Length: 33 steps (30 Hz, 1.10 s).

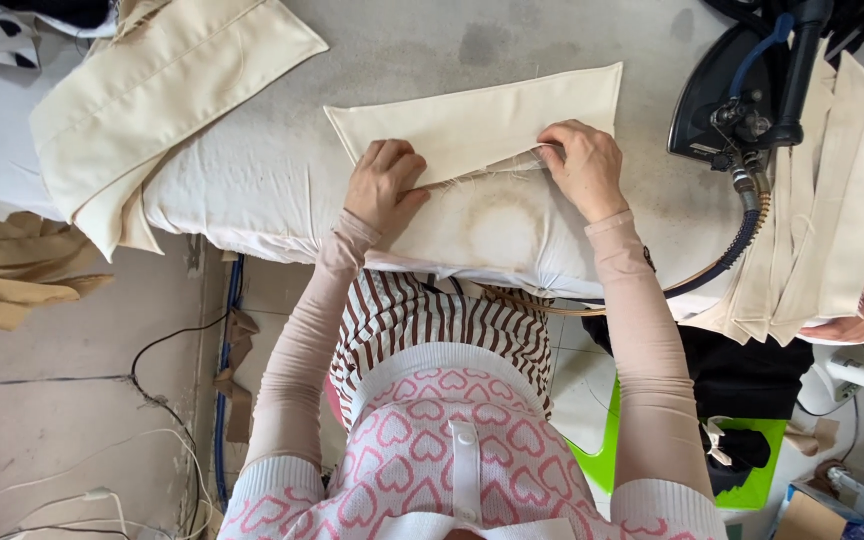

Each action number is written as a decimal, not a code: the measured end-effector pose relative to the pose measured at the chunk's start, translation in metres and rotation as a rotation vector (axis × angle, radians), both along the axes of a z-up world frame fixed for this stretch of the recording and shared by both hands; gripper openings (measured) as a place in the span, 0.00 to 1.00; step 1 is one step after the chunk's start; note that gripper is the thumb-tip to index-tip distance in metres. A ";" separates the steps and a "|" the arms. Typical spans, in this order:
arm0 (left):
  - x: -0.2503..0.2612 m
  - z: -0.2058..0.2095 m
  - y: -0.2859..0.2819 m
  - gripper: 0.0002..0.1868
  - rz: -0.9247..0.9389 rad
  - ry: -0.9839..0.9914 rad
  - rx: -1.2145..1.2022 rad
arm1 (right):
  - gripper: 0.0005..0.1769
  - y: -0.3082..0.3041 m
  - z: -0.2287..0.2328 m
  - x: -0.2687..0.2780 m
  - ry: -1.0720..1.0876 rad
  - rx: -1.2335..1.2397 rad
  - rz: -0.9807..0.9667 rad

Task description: The person irons multiple pieces of light-colored fabric on a padded ironing table. They repeatedly fold the fabric edges, press them with a steam iron, and stack the finished pieces. The person also briefly reaches down to adjust a cable on the floor.

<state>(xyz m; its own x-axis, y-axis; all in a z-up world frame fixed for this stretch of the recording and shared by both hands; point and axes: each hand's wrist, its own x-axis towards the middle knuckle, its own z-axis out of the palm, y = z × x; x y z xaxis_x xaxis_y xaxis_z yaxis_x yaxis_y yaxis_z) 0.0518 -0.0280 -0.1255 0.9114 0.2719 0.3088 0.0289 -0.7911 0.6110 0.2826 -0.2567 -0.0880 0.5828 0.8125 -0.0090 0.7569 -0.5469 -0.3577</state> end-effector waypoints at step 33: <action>0.061 -0.050 0.096 0.18 -0.131 0.576 -0.061 | 0.19 0.019 0.032 0.030 0.378 -0.255 0.064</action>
